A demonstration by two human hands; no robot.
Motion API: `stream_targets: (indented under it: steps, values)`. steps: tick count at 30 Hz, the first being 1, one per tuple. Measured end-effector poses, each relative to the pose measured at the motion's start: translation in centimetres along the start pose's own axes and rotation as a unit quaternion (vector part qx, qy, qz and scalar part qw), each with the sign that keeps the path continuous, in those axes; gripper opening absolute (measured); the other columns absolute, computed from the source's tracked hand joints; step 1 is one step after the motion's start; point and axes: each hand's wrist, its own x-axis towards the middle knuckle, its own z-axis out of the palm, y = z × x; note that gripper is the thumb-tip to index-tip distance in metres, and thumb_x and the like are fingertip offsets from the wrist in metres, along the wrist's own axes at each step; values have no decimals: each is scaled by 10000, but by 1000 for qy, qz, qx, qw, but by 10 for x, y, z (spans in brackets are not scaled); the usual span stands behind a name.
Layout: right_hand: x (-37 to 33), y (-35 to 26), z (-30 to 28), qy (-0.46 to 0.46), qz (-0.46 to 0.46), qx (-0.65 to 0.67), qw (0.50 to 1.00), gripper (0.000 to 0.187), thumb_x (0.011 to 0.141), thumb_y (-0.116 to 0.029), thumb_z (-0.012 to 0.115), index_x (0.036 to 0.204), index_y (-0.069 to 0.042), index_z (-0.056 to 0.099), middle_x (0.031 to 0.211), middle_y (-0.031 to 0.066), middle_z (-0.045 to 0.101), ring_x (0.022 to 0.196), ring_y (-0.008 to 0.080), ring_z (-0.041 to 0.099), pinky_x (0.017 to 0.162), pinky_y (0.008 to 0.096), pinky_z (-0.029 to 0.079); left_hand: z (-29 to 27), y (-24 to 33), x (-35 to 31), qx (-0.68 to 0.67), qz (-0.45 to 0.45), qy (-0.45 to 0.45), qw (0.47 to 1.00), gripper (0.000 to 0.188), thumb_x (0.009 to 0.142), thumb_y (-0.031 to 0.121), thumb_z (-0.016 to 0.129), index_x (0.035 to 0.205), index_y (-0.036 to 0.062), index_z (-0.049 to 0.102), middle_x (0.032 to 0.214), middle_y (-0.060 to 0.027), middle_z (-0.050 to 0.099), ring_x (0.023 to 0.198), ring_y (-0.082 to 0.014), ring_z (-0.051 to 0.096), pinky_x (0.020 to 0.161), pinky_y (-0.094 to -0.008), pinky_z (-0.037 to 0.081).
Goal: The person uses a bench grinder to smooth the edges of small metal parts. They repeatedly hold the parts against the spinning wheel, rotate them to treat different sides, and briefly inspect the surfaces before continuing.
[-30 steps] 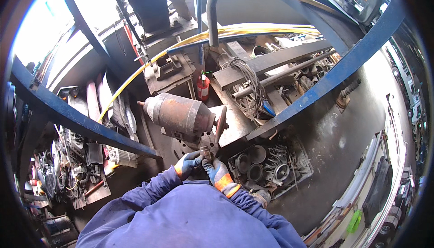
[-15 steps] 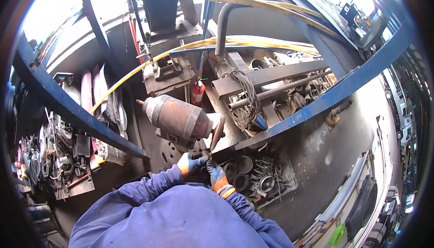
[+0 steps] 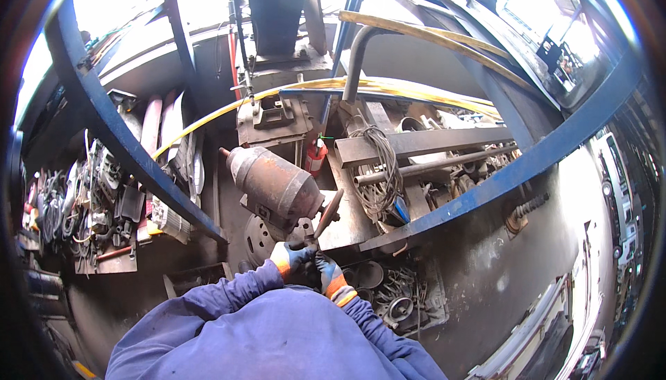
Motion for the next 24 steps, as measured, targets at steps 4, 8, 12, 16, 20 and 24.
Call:
stream_targets:
  steps: [4, 8, 12, 16, 20, 24]
  values:
    - [-2, -12, -1, 0, 122, 132, 984, 364, 971, -458, 546, 961, -105, 636, 782, 18, 648, 629, 151, 592, 582, 309, 507, -2, -14, 3, 33, 11, 18, 999, 268, 879, 237, 728, 1008, 3, 708, 797, -19, 678, 674, -96, 578, 597, -274, 476]
    - [-4, -14, -3, -37, 137, 184, 973, 342, 954, -460, 578, 943, -121, 625, 740, 0, 613, 577, 139, 547, 521, 297, 453, 2, -15, -2, 66, 52, 29, 996, 268, 885, 241, 721, 993, -3, 703, 803, -15, 674, 696, -91, 569, 624, -274, 472]
    - [-6, -19, -1, -37, 142, 164, 976, 333, 948, -463, 587, 930, -134, 630, 699, -19, 574, 544, 122, 507, 494, 292, 417, -3, -40, 13, 111, 120, 68, 984, 299, 866, 263, 727, 959, -20, 706, 758, -44, 681, 630, -107, 564, 576, -290, 460]
    - [-1, -14, -3, -18, 125, 135, 983, 331, 950, -463, 585, 904, -139, 637, 692, -32, 568, 538, 113, 500, 493, 289, 410, 4, -33, 9, 108, 88, 71, 988, 320, 860, 279, 731, 961, -24, 707, 775, -56, 689, 650, -112, 577, 584, -295, 472]
    - [-6, -20, -2, -38, 127, 161, 978, 337, 948, -471, 586, 904, -141, 642, 702, -39, 575, 556, 108, 513, 505, 283, 421, 3, -34, 10, 115, 64, 79, 988, 337, 855, 295, 737, 954, -25, 706, 781, -60, 691, 660, -116, 584, 579, -294, 476]
    - [-5, -22, -2, -33, 150, 166, 974, 337, 947, -475, 584, 923, -144, 643, 711, -42, 576, 577, 105, 524, 522, 280, 432, 3, -33, 11, 124, 79, 71, 987, 272, 899, 236, 695, 1007, -13, 698, 812, -12, 672, 718, -85, 570, 652, -273, 482]
